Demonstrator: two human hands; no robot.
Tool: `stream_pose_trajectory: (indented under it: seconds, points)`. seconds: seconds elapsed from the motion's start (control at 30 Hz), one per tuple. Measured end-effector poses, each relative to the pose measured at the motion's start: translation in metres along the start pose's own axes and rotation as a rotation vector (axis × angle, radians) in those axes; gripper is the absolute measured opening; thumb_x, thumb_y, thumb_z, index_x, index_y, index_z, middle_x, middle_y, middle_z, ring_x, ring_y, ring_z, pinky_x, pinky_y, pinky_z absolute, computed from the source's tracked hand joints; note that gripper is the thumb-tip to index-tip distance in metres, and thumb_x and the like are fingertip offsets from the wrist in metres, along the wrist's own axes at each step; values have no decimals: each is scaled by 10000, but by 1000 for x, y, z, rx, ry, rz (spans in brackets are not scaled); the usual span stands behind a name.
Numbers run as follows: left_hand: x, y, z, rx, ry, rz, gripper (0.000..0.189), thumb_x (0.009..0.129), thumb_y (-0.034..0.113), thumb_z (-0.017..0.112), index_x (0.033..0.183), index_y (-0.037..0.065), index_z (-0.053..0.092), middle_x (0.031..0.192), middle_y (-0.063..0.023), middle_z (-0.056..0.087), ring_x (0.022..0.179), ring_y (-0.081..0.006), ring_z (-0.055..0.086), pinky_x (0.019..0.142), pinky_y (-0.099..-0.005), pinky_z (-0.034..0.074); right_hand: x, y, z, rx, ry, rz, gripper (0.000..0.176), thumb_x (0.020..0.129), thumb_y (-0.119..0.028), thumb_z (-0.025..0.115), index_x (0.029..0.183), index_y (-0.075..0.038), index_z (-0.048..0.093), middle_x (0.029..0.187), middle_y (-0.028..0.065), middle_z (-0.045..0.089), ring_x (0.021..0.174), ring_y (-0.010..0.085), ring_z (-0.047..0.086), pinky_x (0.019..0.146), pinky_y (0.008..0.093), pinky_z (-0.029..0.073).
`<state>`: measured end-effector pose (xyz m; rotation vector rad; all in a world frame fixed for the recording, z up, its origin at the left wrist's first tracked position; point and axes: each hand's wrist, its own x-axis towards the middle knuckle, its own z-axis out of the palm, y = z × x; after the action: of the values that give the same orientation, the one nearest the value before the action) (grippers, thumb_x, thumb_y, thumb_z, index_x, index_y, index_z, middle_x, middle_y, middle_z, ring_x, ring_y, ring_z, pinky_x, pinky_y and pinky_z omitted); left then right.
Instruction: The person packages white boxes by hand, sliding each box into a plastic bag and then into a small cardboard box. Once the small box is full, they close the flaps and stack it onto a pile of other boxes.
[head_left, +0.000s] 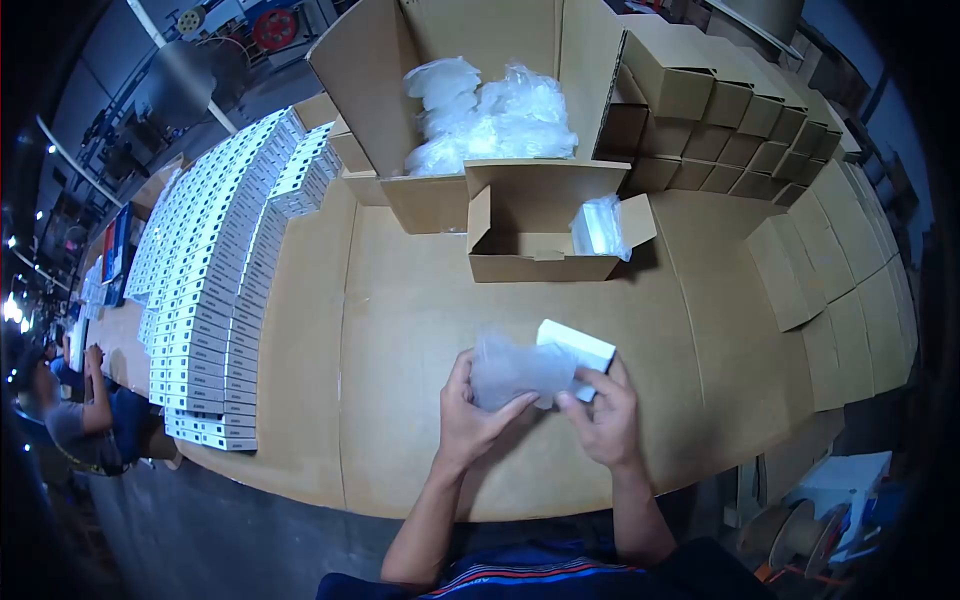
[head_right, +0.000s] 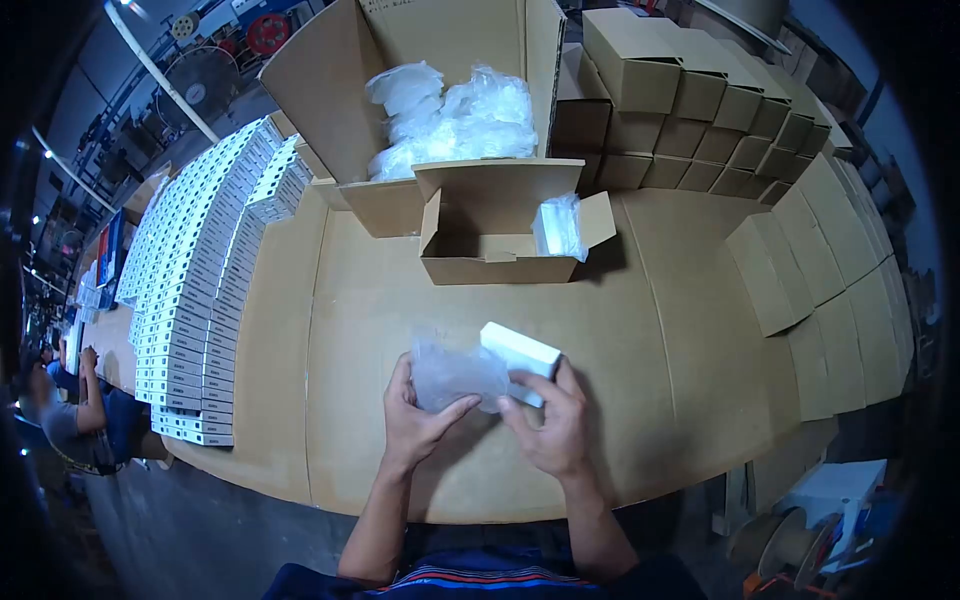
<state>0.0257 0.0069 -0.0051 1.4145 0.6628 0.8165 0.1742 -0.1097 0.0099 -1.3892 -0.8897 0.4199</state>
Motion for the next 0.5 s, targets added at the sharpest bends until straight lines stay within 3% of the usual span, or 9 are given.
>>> stream_pose_trajectory:
  seconds: [0.03,0.07,0.13,0.23,0.33,0.4,0.5]
  points:
    - [-2,3,-1,93,26,70,669,738,5,918,1258,22,496,1152,-95,648,1064,-177,672,925,-328,576,1,1,1,162,56,24,231,885,6,723,1114,37,740,1122,150,636,1061,252,634,932,345,508]
    - [-4,0,-3,113,39,95,667,736,6,920,1250,28,495,1141,-89,640,1051,-177,671,916,-329,579,4,12,-20,-57,-5,-8,267,940,8,658,1197,55,714,1223,139,608,1144,220,607,995,329,490]
    - [-10,-6,-6,152,58,139,663,731,7,923,1234,38,492,1120,-77,626,1024,-175,669,897,-331,586,15,5,-32,-88,132,8,379,978,-17,632,1351,39,603,1268,166,574,1161,221,596,1003,329,485]
    - [-11,-8,-4,157,107,240,649,733,40,935,1226,31,512,1062,-110,690,977,-184,706,849,-332,601,41,-21,-31,260,210,-199,508,984,-2,625,1454,5,430,1270,192,554,1159,211,581,1003,346,480]
    - [-11,-7,-5,191,93,292,627,740,54,934,1217,25,530,1037,-126,729,960,-191,732,825,-328,606,58,-40,-35,266,36,-314,589,969,25,639,1456,-39,313,1226,191,551,1170,208,568,1009,362,474]
    - [-12,-8,-6,219,84,300,616,739,55,935,1208,27,536,1026,-120,732,951,-189,736,817,-325,607,73,-44,-38,188,-86,-434,539,945,43,677,1375,-42,364,1193,150,547,1107,186,582,993,350,491]
    - [-12,-10,-8,243,90,301,609,735,56,936,1200,29,545,1013,-113,740,941,-184,739,811,-323,607,85,-52,-35,212,-260,-455,496,930,60,697,1316,-48,405,1193,139,546,1083,187,595,969,344,504]
